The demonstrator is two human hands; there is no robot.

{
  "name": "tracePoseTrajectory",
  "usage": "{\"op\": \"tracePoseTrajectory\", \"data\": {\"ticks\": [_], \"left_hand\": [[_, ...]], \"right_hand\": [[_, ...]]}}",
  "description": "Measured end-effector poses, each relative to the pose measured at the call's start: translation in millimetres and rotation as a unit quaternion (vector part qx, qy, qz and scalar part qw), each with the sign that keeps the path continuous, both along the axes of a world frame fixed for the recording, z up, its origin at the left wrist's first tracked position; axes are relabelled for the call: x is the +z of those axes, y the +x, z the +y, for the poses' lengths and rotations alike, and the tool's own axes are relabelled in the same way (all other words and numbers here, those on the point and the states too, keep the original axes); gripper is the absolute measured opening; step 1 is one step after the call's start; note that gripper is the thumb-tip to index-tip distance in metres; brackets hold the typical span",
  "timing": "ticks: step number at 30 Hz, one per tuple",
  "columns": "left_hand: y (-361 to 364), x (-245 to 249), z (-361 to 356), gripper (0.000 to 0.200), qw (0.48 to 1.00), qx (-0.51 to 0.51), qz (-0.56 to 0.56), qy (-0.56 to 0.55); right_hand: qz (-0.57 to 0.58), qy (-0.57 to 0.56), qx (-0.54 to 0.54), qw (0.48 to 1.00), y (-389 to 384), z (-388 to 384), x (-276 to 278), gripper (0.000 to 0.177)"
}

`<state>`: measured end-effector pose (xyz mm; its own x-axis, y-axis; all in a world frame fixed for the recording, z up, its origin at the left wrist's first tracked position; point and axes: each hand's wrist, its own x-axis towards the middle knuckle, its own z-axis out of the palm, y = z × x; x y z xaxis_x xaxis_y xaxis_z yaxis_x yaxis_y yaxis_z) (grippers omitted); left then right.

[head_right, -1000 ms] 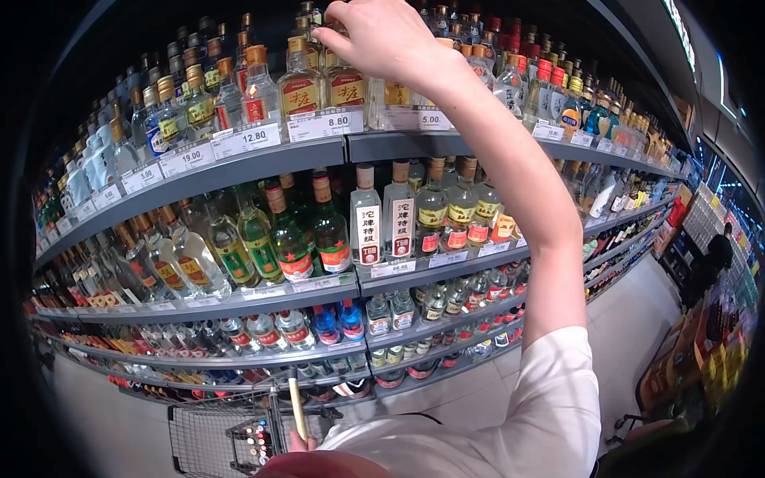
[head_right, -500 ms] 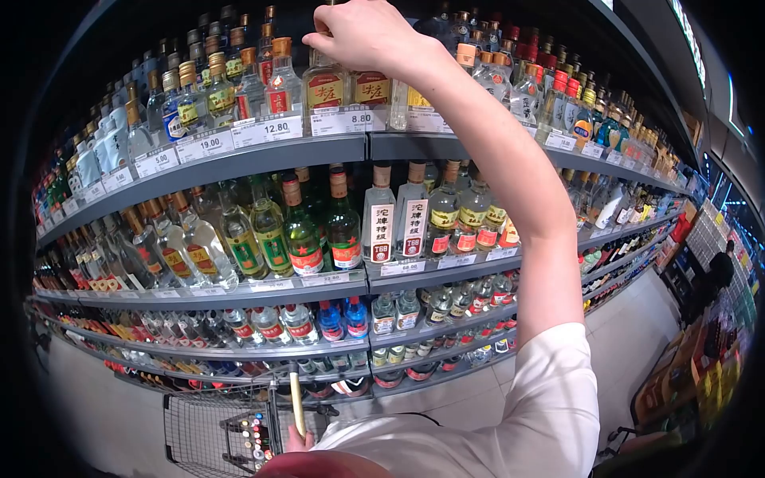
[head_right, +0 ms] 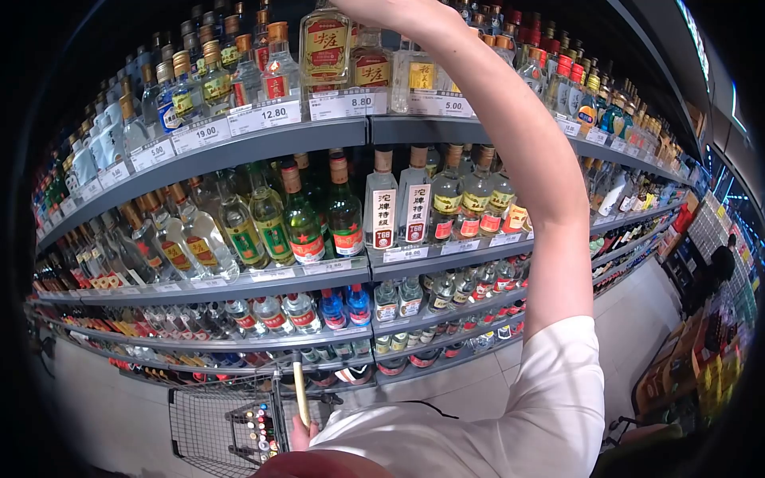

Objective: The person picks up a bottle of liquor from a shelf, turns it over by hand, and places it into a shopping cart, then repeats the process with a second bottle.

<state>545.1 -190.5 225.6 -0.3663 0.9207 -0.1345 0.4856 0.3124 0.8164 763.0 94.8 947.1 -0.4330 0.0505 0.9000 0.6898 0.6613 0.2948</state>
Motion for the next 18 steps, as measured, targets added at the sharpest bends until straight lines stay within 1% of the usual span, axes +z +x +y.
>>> {"op": "tracePoseTrajectory", "data": {"ticks": [3, 5, 7, 9, 10, 11, 12, 13, 14, 16, 17, 18], "left_hand": [[-2, -6, 0, 0.040, 1.000, -0.006, -0.007, -0.011], [-2, -12, 1, 0.040, 1.000, -0.002, -0.001, 0.004], [-2, -9, 1, 0.040, 1.000, 0.000, 0.005, 0.016], [-2, 3, 1, 0.051, 0.997, -0.016, 0.007, -0.069], [-1, 8, 1, 0.051, 0.997, -0.014, 0.006, -0.071], [1, 12, -1, 0.058, 0.998, 0.028, 0.059, 0.021], [0, 20, 1, 0.064, 0.984, 0.068, 0.114, 0.116], [-4, 45, 3, 0.070, 0.995, 0.059, 0.029, 0.077], [-5, 63, 8, 0.070, 0.995, 0.059, 0.032, 0.075], [2, 101, 21, 0.062, 0.981, 0.077, -0.009, 0.177], [8, 135, 29, 0.059, 0.975, 0.056, -0.094, 0.195], [16, 170, 41, 0.056, 0.960, 0.038, -0.179, 0.210]], "right_hand": [[0.024, 0.014, -0.001, 1.000, -1, -3, -1, 0.035], [0.033, 0.021, 0.008, 0.999, -1, -3, 0, 0.035], [0.043, 0.046, 0.042, 0.997, 1, -2, -2, 0.036], [0.049, 0.049, 0.052, 0.996, 3, -7, -5, 0.035], [0.054, 0.054, 0.062, 0.995, 4, -12, -8, 0.035], [0.053, 0.049, 0.065, 0.995, 4, -20, -15, 0.035], [0.055, -0.001, 0.113, 0.992, 6, -33, -23, 0.033], [0.059, -0.049, 0.159, 0.984, 8, -46, -33, 0.031], [0.065, -0.080, 0.173, 0.979, 9, -58, -42, 0.028], [0.074, -0.139, 0.195, 0.968, 11, -85, -63, 0.023], [0.076, -0.171, 0.203, 0.961, 13, -95, -71, 0.022], [0.044, -0.119, 0.281, 0.951, 20, -77, -86, 0.020]]}}
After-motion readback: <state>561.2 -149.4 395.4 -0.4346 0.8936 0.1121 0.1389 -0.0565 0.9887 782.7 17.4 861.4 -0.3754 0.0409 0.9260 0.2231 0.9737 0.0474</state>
